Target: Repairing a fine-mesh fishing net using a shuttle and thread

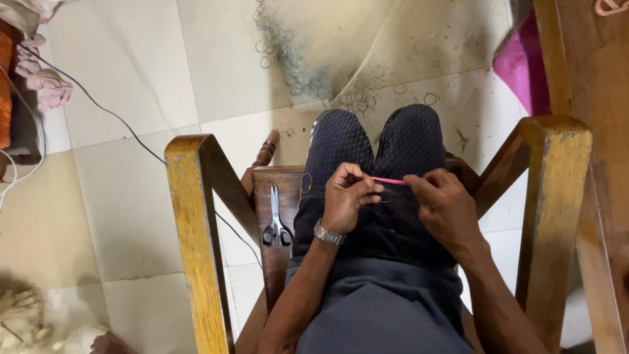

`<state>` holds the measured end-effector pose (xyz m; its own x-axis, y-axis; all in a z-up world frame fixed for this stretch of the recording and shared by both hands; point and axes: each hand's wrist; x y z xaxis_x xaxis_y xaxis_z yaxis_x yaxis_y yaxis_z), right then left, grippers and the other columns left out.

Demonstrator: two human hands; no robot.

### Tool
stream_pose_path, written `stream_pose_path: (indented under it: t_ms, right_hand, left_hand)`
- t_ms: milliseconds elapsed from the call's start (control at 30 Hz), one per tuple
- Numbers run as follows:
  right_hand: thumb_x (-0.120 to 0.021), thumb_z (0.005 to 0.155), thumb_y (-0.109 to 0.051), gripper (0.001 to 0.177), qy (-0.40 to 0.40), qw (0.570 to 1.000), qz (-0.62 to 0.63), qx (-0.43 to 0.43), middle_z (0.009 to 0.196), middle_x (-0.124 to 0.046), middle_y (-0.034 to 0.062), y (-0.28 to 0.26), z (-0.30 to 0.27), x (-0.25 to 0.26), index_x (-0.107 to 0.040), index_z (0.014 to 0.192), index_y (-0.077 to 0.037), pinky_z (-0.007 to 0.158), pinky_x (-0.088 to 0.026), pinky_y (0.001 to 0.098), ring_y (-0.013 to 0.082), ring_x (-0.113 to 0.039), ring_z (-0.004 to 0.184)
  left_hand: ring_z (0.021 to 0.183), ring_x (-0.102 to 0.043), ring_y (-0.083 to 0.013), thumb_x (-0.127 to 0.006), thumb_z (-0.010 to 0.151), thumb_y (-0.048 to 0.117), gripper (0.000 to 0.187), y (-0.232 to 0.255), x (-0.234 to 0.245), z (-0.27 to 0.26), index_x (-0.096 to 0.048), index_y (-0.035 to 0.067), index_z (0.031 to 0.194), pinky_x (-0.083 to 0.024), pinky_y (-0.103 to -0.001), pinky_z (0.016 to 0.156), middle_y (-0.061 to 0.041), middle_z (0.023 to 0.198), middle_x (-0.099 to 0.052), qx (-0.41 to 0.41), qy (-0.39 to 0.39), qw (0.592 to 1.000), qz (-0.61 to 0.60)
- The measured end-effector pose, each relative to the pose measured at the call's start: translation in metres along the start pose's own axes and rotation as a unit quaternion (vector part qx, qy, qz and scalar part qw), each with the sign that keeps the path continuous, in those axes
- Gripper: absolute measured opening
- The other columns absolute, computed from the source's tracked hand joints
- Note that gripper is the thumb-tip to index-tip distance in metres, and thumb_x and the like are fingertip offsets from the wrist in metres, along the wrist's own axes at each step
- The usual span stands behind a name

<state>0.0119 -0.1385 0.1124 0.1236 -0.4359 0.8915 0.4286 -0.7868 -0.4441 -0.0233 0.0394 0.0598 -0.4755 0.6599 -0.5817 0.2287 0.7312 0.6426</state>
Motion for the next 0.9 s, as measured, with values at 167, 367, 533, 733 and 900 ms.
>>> stream_pose_path:
  t_ms: [167,367,533,733,900]
  right_hand:
    - [-0.056,0.090,-0.019,0.013,-0.017,0.999,-0.026,0.015,0.080,-0.054,0.0031,-0.007,0.012,0.009,-0.067,0.097,-0.023,0.058,-0.048,0.0348,0.0259,-0.058,0.075]
    - [-0.057,0.086,-0.017,0.013,-0.013,0.998,-0.053,0.043,0.082,-0.055,0.0036,-0.005,0.017,0.013,-0.067,0.091,-0.023,0.059,-0.047,0.0360,0.0267,-0.058,0.075]
    - [-0.061,0.084,-0.015,0.010,-0.012,0.995,0.079,0.058,0.083,-0.059,0.0052,0.008,0.030,-0.006,-0.070,0.089,-0.019,0.062,-0.048,0.0373,0.0296,-0.059,0.078]
    - [-0.065,0.082,-0.011,0.009,0.002,0.972,0.225,0.063,0.085,-0.062,0.0088,0.030,0.033,-0.036,-0.071,0.088,-0.015,0.066,-0.050,0.0354,0.0302,-0.061,0.080]
    - [-0.062,0.083,-0.011,0.010,0.032,0.978,0.185,0.089,0.086,-0.062,0.0102,-0.016,0.048,-0.043,-0.069,0.091,-0.010,0.067,-0.052,0.0356,0.0307,-0.062,0.080]
  left_hand:
    - [0.071,-0.067,-0.0288,-0.059,0.076,-0.012,0.023,-0.001,0.005,0.003,-0.047,0.003,0.088,-0.061,-0.034,0.059,-0.017,0.078,-0.060,-0.008,-0.035,0.999,-0.029]
    - [0.075,-0.068,-0.0294,-0.059,0.077,-0.013,0.022,-0.005,0.011,0.007,-0.048,0.001,0.088,-0.061,-0.035,0.064,-0.019,0.078,-0.061,-0.019,-0.062,0.997,-0.034]
    - [0.076,-0.067,-0.0309,-0.059,0.076,-0.013,0.024,-0.001,0.013,0.008,-0.048,0.000,0.093,-0.060,-0.037,0.066,-0.018,0.077,-0.059,0.008,-0.087,0.993,-0.077]
    - [0.078,-0.067,-0.0333,-0.057,0.077,-0.014,0.027,-0.006,0.026,0.019,-0.048,0.001,0.097,-0.060,-0.040,0.067,-0.017,0.075,-0.058,0.049,-0.130,0.982,-0.127]
    - [0.078,-0.067,-0.0313,-0.056,0.077,-0.014,0.026,-0.010,0.024,0.019,-0.048,0.000,0.096,-0.060,-0.039,0.068,-0.015,0.076,-0.058,0.053,-0.123,0.985,-0.109]
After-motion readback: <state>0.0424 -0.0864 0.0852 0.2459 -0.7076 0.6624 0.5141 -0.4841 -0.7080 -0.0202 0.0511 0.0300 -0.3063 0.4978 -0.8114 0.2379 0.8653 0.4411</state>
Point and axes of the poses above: each hand's wrist, its own z-axis towards the middle knuckle, its own x-axis out of the back of the hand, y = z × x
